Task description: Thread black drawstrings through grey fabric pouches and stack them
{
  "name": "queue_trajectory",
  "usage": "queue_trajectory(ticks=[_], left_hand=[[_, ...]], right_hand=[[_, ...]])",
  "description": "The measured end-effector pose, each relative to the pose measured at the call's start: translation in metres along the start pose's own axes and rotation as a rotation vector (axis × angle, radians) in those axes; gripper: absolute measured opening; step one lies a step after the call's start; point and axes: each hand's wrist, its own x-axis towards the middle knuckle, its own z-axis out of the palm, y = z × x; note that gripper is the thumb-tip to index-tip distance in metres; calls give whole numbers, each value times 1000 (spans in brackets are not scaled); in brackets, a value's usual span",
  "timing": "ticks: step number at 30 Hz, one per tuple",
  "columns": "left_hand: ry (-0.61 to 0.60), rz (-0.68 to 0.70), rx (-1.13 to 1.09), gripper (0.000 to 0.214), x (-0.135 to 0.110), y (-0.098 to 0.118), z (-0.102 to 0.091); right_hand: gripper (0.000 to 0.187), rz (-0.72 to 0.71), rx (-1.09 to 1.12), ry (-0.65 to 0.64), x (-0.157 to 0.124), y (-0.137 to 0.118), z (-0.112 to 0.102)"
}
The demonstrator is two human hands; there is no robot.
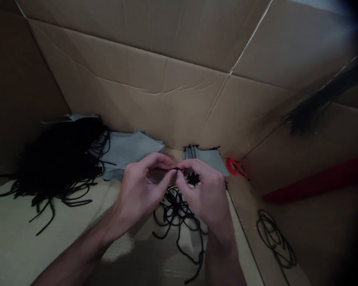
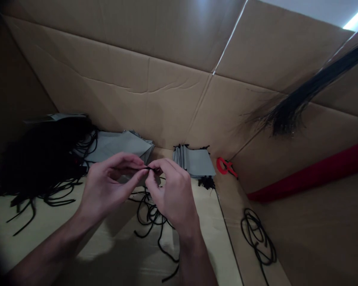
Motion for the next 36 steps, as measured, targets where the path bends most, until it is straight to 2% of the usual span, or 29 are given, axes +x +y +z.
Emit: queue_trajectory(ticks=[6,10,13,17,19,23,32,36], left_hand=[[57,-31,-1,5,5,3,5],[70,-84,-115,8,11,7,4],[7,-127,-213,11,16,5,-2],[-154,-212,-335,12,24,-3,-10],[-198,-214,-391,11,27,-6,-12],[-183,-160,-416,9,27,-7,-10],[-48,24,-255,4,21,-4,-1],[9,236,-131,7,18,-11,1]], right_hand=[[14,29,11,34,0,1,5],[12,118,185,20,-1,1,7],[11,155,349,3,-1,4,7],[10,218,531,-22,2,10,4],[11,247,602,-27,3,12,3],[13,283,652,-18,5,13,1],[17,330,623,17,5,14,-2],[16,367,624,41,4,13,0]])
